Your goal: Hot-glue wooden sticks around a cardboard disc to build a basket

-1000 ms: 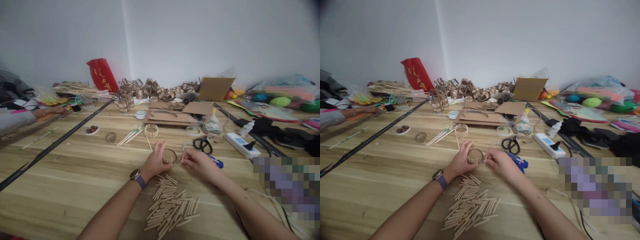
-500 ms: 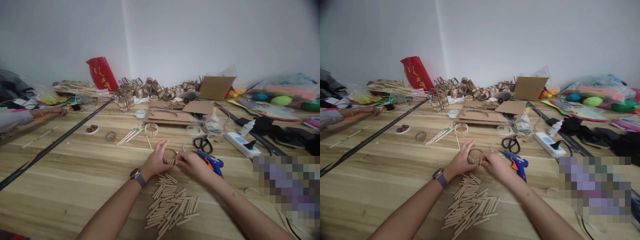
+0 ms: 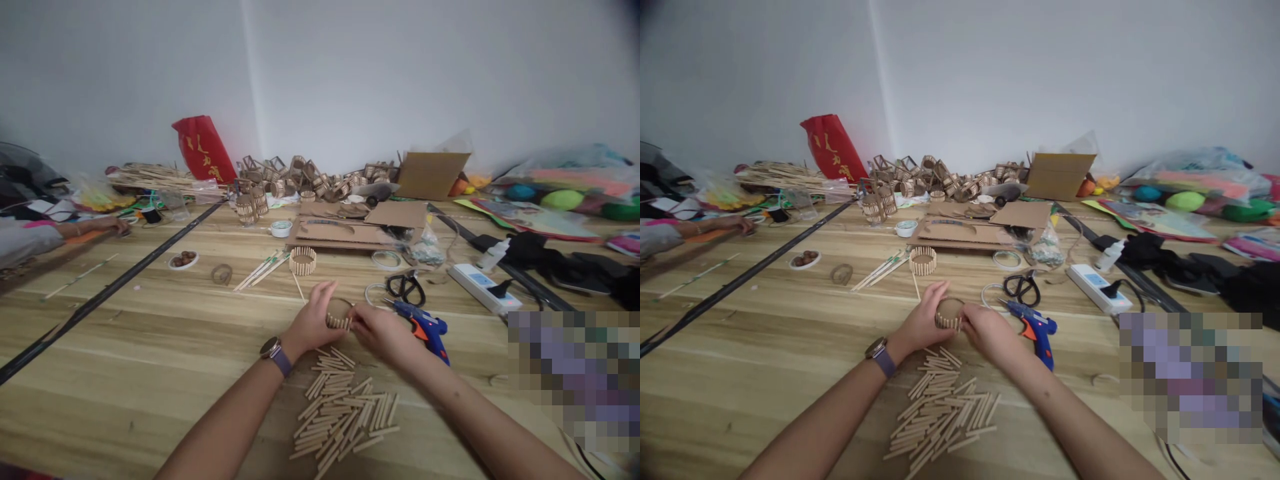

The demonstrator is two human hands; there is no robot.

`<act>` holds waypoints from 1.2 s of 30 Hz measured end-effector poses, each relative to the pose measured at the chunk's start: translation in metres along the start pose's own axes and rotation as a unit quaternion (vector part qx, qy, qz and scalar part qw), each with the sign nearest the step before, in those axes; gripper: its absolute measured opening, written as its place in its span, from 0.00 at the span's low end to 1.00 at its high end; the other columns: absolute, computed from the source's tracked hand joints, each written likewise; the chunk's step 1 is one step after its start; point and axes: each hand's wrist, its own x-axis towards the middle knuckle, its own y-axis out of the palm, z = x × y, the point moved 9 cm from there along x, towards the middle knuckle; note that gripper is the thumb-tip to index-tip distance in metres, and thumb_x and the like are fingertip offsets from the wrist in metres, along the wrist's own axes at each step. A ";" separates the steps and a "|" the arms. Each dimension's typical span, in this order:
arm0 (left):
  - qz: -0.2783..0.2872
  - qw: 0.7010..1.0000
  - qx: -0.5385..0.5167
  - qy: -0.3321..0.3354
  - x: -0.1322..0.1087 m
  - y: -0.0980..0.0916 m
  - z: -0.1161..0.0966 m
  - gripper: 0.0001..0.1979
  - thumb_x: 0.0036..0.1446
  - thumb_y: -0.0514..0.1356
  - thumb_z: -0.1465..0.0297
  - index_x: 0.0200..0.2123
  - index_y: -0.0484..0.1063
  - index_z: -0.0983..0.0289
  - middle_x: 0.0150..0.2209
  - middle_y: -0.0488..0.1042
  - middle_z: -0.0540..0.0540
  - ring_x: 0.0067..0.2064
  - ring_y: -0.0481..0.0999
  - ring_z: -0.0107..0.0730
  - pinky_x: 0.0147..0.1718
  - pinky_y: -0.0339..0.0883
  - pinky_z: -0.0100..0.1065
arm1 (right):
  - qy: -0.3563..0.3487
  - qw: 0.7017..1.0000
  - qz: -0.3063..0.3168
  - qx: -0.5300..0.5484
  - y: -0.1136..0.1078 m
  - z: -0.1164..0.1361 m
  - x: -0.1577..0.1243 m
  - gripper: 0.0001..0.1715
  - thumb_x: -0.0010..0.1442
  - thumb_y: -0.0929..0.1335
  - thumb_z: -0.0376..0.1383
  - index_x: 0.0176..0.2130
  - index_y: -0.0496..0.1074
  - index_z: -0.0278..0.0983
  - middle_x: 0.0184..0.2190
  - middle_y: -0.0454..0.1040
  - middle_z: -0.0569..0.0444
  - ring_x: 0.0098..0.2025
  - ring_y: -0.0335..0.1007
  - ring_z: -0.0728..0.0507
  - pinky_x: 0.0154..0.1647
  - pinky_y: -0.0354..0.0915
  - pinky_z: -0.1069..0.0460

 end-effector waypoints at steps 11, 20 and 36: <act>0.003 1.000 -0.001 0.000 0.000 0.002 0.000 0.50 0.44 0.68 0.71 0.66 0.43 0.57 0.63 0.50 0.61 0.65 0.54 0.48 0.61 0.57 0.49 | -0.021 0.992 -0.002 -0.127 0.006 0.002 -0.001 0.09 0.60 0.61 0.27 0.36 0.70 0.35 0.34 0.76 0.46 0.37 0.71 0.42 0.37 0.58 0.52; 0.007 1.000 0.007 -0.013 0.000 0.001 0.000 0.51 0.41 0.68 0.73 0.65 0.45 0.59 0.62 0.51 0.61 0.64 0.55 0.49 0.61 0.58 0.48 | -0.009 0.996 0.018 -0.089 0.012 -0.005 -0.002 0.09 0.62 0.60 0.29 0.38 0.67 0.35 0.32 0.76 0.47 0.33 0.71 0.44 0.32 0.57 0.53; 0.005 1.000 0.020 -0.008 0.000 0.000 -0.002 0.50 0.42 0.68 0.72 0.65 0.45 0.58 0.62 0.51 0.61 0.63 0.56 0.48 0.61 0.57 0.47 | 0.010 1.000 0.026 0.004 0.007 -0.003 -0.003 0.06 0.62 0.60 0.32 0.36 0.65 0.36 0.30 0.75 0.48 0.31 0.70 0.44 0.31 0.57 0.53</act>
